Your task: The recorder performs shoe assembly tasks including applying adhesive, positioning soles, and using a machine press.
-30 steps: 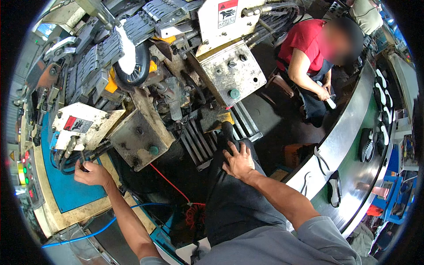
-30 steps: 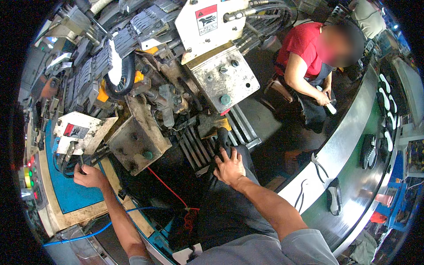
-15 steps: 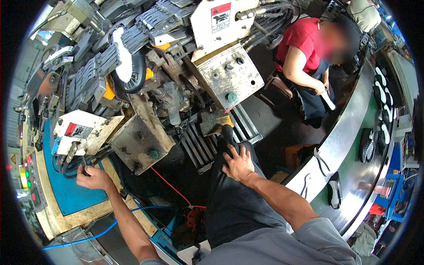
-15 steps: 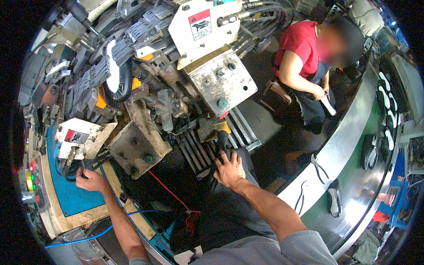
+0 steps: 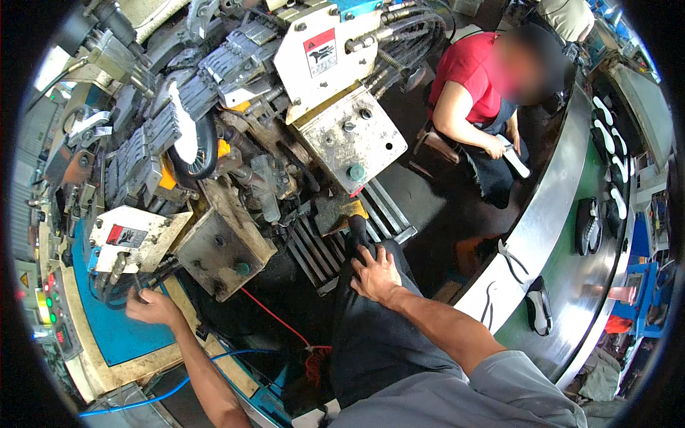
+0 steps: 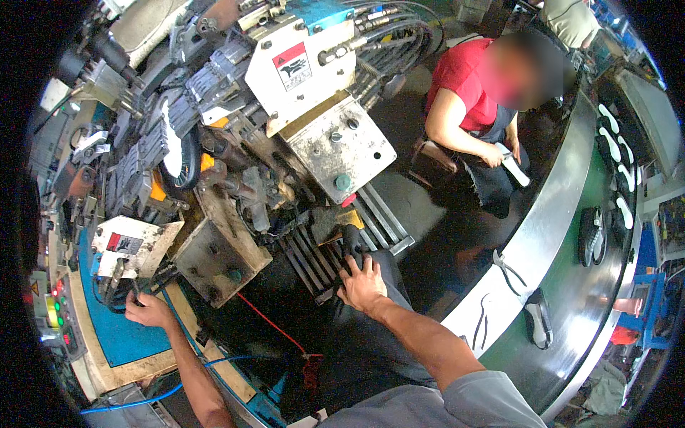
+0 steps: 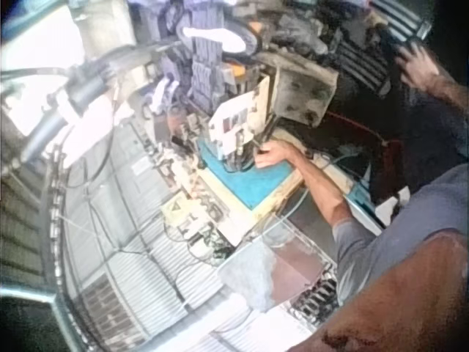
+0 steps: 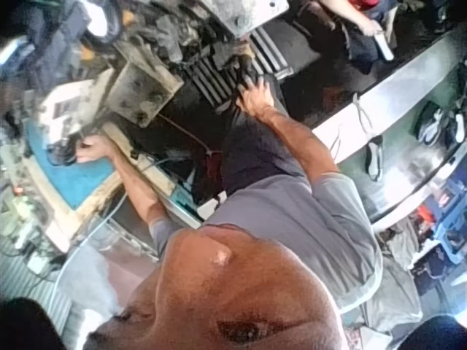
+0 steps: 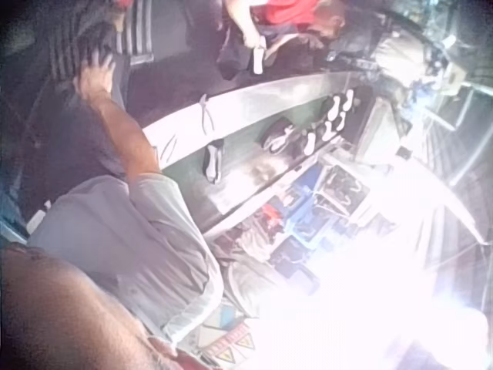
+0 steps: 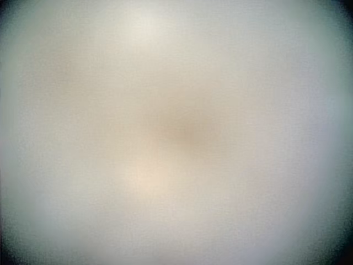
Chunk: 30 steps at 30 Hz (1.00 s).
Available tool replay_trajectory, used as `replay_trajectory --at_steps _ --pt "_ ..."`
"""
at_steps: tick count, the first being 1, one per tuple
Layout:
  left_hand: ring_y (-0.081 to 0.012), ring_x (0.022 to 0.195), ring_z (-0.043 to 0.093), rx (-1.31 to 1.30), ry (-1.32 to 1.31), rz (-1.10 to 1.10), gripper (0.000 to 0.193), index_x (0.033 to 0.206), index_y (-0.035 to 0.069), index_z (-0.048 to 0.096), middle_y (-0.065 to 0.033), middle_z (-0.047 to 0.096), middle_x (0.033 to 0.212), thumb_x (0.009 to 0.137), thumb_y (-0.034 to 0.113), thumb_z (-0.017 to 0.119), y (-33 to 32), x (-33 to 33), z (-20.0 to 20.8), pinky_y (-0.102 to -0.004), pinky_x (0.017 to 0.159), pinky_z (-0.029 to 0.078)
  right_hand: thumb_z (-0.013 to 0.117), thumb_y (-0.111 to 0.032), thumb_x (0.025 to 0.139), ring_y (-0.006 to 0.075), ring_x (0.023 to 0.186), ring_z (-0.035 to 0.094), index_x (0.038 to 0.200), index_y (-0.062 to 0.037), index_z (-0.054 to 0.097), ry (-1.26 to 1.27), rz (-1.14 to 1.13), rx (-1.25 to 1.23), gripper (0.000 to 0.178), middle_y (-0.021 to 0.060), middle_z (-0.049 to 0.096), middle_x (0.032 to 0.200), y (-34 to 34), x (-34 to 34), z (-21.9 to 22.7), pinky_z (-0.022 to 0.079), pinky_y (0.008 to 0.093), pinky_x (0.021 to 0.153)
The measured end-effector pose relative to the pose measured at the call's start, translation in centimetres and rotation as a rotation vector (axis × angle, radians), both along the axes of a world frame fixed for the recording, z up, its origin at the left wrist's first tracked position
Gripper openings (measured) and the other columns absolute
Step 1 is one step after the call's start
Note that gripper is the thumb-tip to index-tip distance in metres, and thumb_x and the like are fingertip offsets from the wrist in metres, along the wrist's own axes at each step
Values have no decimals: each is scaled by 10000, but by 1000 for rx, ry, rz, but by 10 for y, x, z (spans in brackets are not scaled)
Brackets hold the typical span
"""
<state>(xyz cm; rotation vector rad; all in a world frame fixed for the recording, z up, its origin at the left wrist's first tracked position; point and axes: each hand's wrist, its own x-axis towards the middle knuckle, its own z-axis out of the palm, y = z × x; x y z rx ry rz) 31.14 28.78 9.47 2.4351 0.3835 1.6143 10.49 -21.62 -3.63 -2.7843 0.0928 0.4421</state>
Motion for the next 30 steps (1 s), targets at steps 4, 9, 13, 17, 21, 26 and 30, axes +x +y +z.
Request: replay_trajectory --at_steps 4,9,13,17,21,26,30 --pt "-410 1039 635 72 47 -40 301 1181 -44 730 -225 602 1161 968 145 635 -7 -4 5 -516 935 541 702 -477 981 548 1461 438 1447 -185 698 -8 -3 6 550 152 467 1659 -5 -5 -1 437 664 1153" --pt "-404 1078 639 281 26 -111 263 1162 -33 738 -213 614 1179 968 113 637 0 -5 6 -521 943 540 719 -473 959 532 1481 436 1471 -192 693 18 -15 12 585 129 436 1699 -7 -4 5 433 654 1184" --pt "-406 1073 639 265 30 -130 241 1158 -32 741 -206 615 1165 966 76 643 0 -7 7 -523 947 536 726 -477 953 518 1468 450 1464 -197 696 4 -27 -4 584 130 465 1677 -9 -7 5 434 648 1184" --pt "-407 1060 646 258 10 -137 250 1174 3 747 -198 631 1151 955 98 673 2 -8 9 -525 925 542 710 -508 971 506 1438 455 1439 -202 703 -30 -17 -21 559 123 487 1643 -7 -11 4 437 631 1157" --pt "-418 1142 610 161 114 -184 258 1198 6 734 -225 610 1186 959 99 717 -13 -23 28 -537 996 503 715 -528 979 497 1442 445 1468 -207 681 -16 -20 -32 586 114 459 1665 -7 -17 4 427 622 1161" --pt "-480 1343 537 513 323 -334 366 1313 -27 693 -277 592 1439 982 124 732 -78 -60 67 -569 1150 425 740 -487 944 533 1447 447 1488 -229 670 -85 -82 -35 606 106 447 1673 -19 -35 2 447 633 1169" --pt "-396 1299 627 -154 550 -822 348 1357 -52 697 -226 666 1372 1116 166 575 -144 -49 67 -544 1223 376 728 -475 961 563 1481 406 1530 -235 643 -98 -101 14 624 114 397 1711 -21 -46 8 406 657 1209"
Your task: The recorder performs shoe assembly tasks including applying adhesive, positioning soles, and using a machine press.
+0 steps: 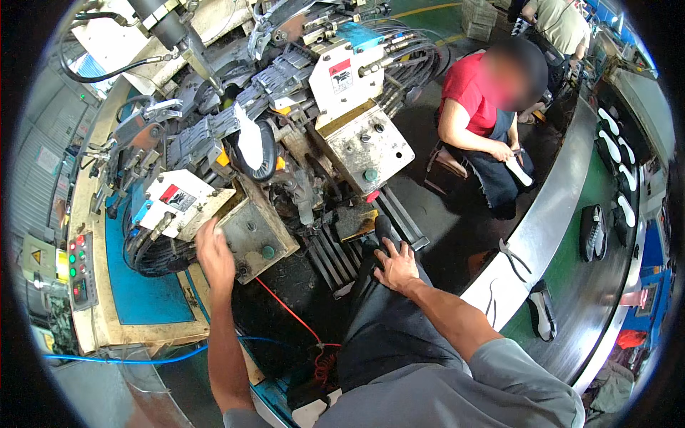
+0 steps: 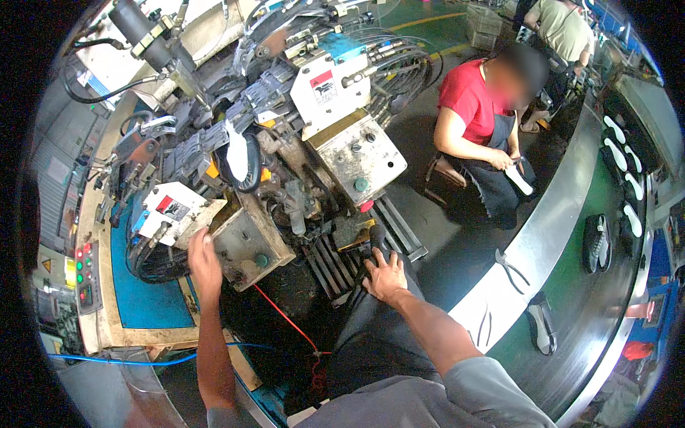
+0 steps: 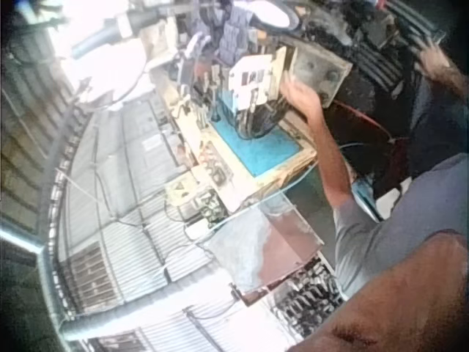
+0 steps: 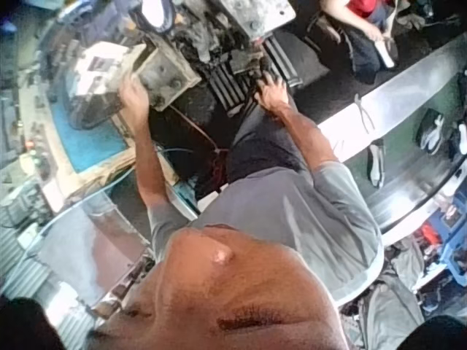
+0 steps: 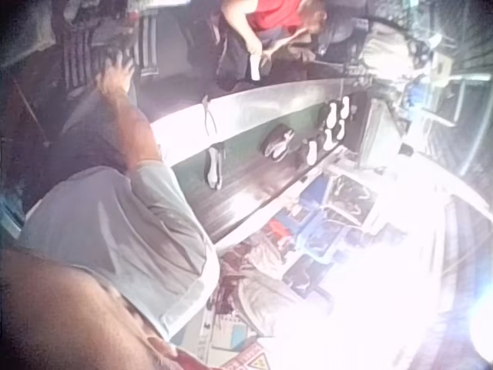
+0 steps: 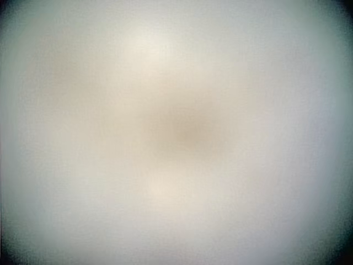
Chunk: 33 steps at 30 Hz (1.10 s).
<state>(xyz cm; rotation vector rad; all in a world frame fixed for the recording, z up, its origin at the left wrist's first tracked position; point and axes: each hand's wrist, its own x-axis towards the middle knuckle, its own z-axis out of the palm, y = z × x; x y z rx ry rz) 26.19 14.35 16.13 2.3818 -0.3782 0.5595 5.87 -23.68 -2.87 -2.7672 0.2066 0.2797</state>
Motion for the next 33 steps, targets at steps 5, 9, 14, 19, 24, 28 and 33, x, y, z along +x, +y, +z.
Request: replay_trajectory --at_steps 5,9,14,19,24,28,33 --pt "-348 1389 615 -943 798 -178 865 1660 27 453 -189 631 1545 1108 692 512 -69 79 -4 -586 1271 314 685 -468 1001 543 1540 363 1614 -252 563 -30 -3 78 661 111 316 1782 -4 -17 3 361 651 1264" --pt "-293 1415 617 -1340 970 -372 755 1632 44 482 -138 624 1575 1119 588 580 -123 95 -2 -471 1218 464 635 -498 1049 515 1586 327 1649 -288 520 13 -35 92 646 76 273 1814 -7 -28 4 336 625 1288" --pt "-272 1399 632 -1200 847 -466 604 1642 68 476 -126 625 1561 1161 422 565 -129 87 -1 -442 1169 527 643 -470 1052 535 1594 293 1660 -301 502 4 -44 154 646 64 224 1830 -3 -31 9 321 645 1288" --pt "-271 1468 562 -1064 601 -549 631 1727 83 345 -126 492 1674 1156 241 564 -137 22 25 -422 1232 459 674 -381 1045 444 1403 604 1489 -85 662 -244 -117 468 534 202 638 1539 -19 -20 -11 485 519 1187" --pt "-309 1588 408 -493 181 -493 737 1764 45 243 -162 371 1757 1091 99 539 -131 -86 38 -436 1318 308 771 -493 1033 411 1513 531 1713 7 320 -441 -188 1253 956 298 474 1673 18 32 175 508 493 1197" --pt "-370 1662 284 -359 215 -511 836 1754 -3 212 -237 285 1793 1034 100 624 -133 -169 35 -470 1352 222 930 -395 900 400 1569 437 1764 -15 106 -621 -65 1208 1253 316 372 1708 56 48 240 383 463 1288" --pt "-314 1620 359 -485 376 -476 880 1751 -18 220 -201 321 1779 1004 159 652 -107 -231 15 -441 1319 284 857 -393 978 302 1467 537 1739 7 197 -420 20 1388 1084 236 539 1584 71 3 229 424 423 1240"
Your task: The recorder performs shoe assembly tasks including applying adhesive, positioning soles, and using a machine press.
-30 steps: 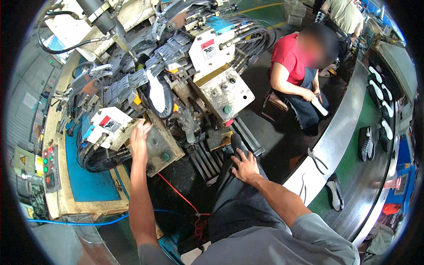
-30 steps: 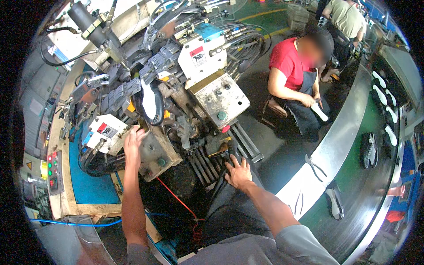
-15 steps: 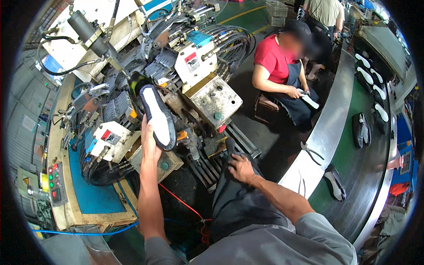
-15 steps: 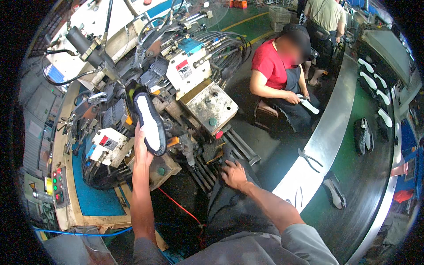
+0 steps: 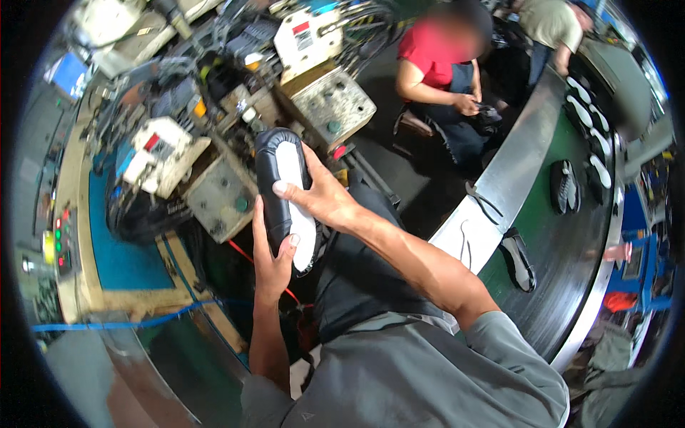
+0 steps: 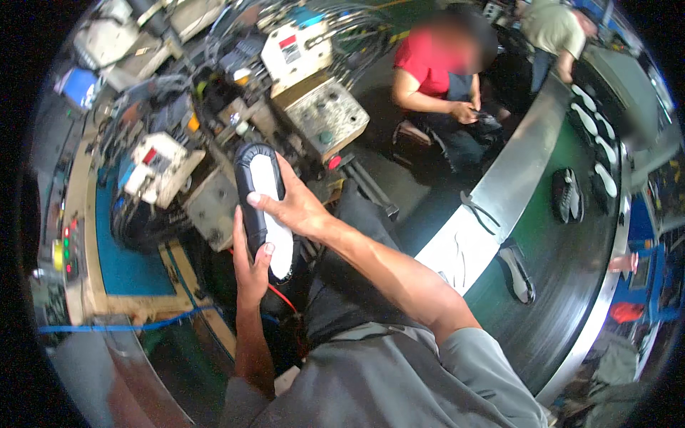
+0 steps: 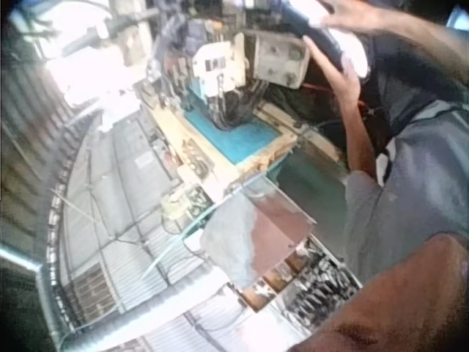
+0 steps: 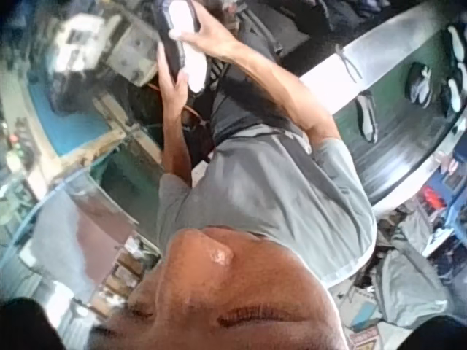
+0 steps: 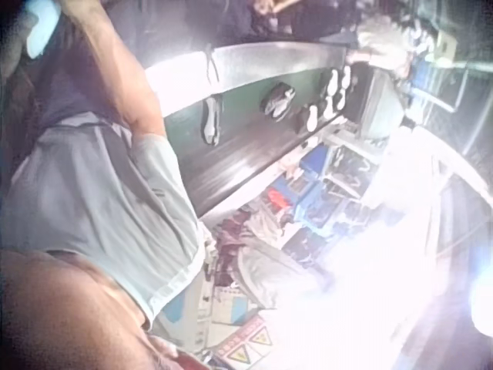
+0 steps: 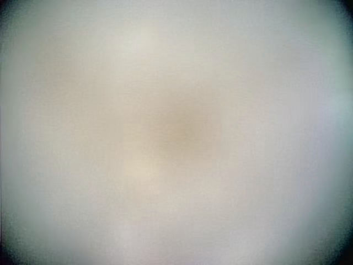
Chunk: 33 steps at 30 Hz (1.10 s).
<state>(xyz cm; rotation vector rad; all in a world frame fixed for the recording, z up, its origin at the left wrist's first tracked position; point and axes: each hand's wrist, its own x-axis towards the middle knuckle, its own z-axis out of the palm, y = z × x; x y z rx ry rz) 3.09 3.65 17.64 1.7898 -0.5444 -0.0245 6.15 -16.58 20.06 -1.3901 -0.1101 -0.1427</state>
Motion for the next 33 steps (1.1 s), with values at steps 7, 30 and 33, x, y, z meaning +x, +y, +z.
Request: replay_trajectory --at_steps 7,30,33 --pt "-312 1405 603 -459 605 328 846 1744 27 292 -206 544 1597 1010 270 636 82 -92 -66 -447 1181 489 719 -383 1095 277 1322 669 1632 52 473 292 348 -143 734 217 670 1478 30 -50 -98 525 395 1135" --pt "-388 1239 702 -121 805 481 536 1575 -46 509 -265 665 1426 1083 100 661 250 3 -256 -460 1090 582 689 -301 1058 380 1233 729 1372 -1 722 466 -734 -564 435 246 761 1307 -193 -272 -249 555 459 1094" --pt "-386 1299 671 -73 934 123 563 1618 -37 465 -258 629 1467 1110 142 627 131 -16 -247 -473 1129 551 751 -310 981 426 1353 646 1453 -16 656 958 -835 -952 564 270 673 1453 -270 -367 -214 512 511 1164"
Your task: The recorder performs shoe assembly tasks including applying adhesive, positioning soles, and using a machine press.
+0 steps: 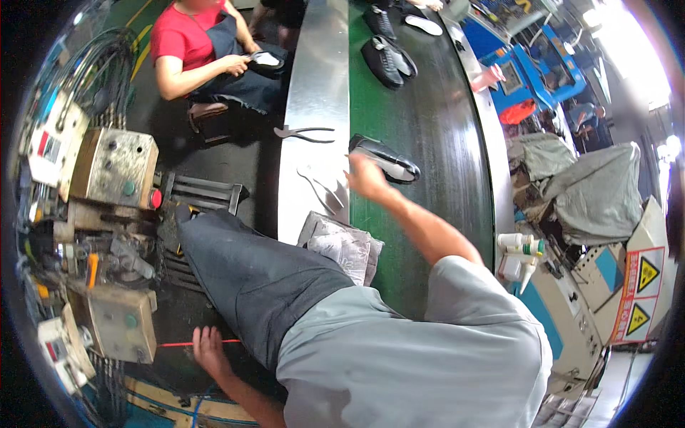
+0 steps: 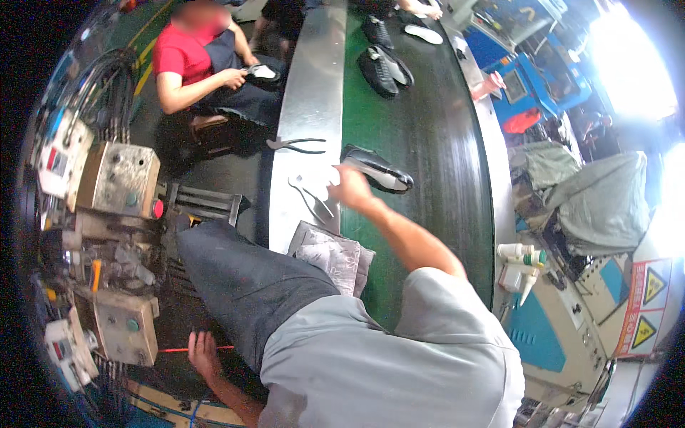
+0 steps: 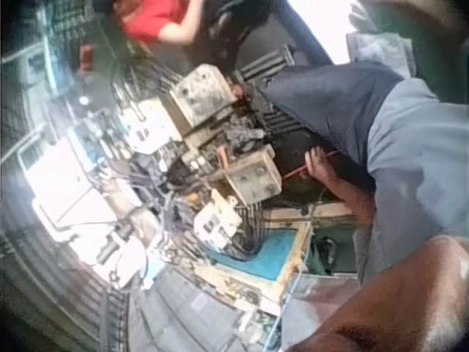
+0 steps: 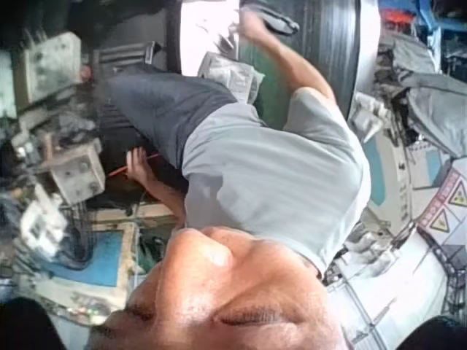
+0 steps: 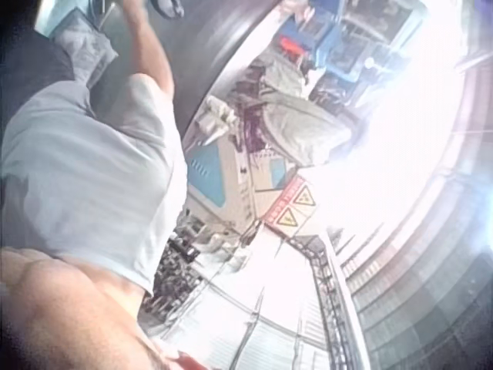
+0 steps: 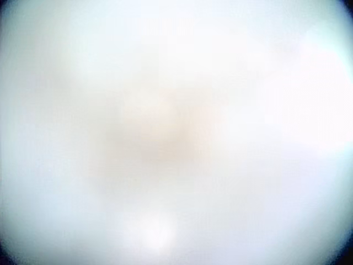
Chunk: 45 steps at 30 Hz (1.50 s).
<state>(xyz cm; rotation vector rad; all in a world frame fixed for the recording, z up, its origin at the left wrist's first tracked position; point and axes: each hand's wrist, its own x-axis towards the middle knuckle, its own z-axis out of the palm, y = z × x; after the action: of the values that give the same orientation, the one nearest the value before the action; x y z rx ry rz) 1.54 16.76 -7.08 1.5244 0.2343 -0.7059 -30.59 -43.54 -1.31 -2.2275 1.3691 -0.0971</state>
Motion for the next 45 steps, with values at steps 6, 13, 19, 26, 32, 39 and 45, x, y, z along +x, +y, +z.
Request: replay_trajectory --at_steps 6,13,19,26,32,39,45 --pt "-373 1310 667 23 -78 -320 548 1637 -12 459 -219 616 1495 1135 177 573 -130 2 24 -486 1164 518 874 -380 849 456 1508 508 1736 -85 290 248 -84 -141 1102 289 562 1591 -109 -231 -25 428 506 1266" --pt "-269 1245 699 154 -222 -388 472 1586 -13 540 -187 658 1451 1128 96 575 -186 19 66 -409 1107 557 897 -475 826 437 1426 613 1749 -168 312 164 -159 189 1136 284 603 1561 -88 -170 -52 493 474 1195" --pt "-275 1286 696 -127 -355 -683 459 1571 -43 549 -224 654 1474 1131 73 611 -328 -15 116 -397 1124 551 922 -360 872 280 1168 739 1671 43 405 -492 -542 470 1033 245 698 1414 -7 -122 -36 592 395 1017" --pt "-299 1336 652 -185 -715 -946 540 1592 53 559 -148 559 1559 1072 72 703 -425 -34 171 -419 1098 580 888 -391 892 270 1209 699 1639 62 447 -526 -200 654 979 222 714 1365 96 21 62 556 389 1065" --pt "-446 999 725 73 -1252 -689 267 1275 -27 719 -232 742 1112 1014 -19 663 -347 28 160 -467 863 586 872 -478 906 364 1411 626 1658 55 421 -375 225 723 1026 304 634 1501 164 108 108 466 434 1205" --pt "-445 1033 721 203 -1176 -504 244 1258 -31 720 -236 737 1151 1027 -17 645 -249 25 158 -463 888 579 820 -411 968 373 1441 606 1678 26 394 -547 651 611 936 293 596 1568 185 203 90 452 426 1223" --pt "-224 1317 641 -176 -565 -344 305 1339 -17 711 -104 729 1398 1147 156 548 -241 17 133 -382 1192 444 818 -362 953 358 1231 695 1629 0 486 -478 695 645 836 279 708 1375 197 234 83 519 438 1081"
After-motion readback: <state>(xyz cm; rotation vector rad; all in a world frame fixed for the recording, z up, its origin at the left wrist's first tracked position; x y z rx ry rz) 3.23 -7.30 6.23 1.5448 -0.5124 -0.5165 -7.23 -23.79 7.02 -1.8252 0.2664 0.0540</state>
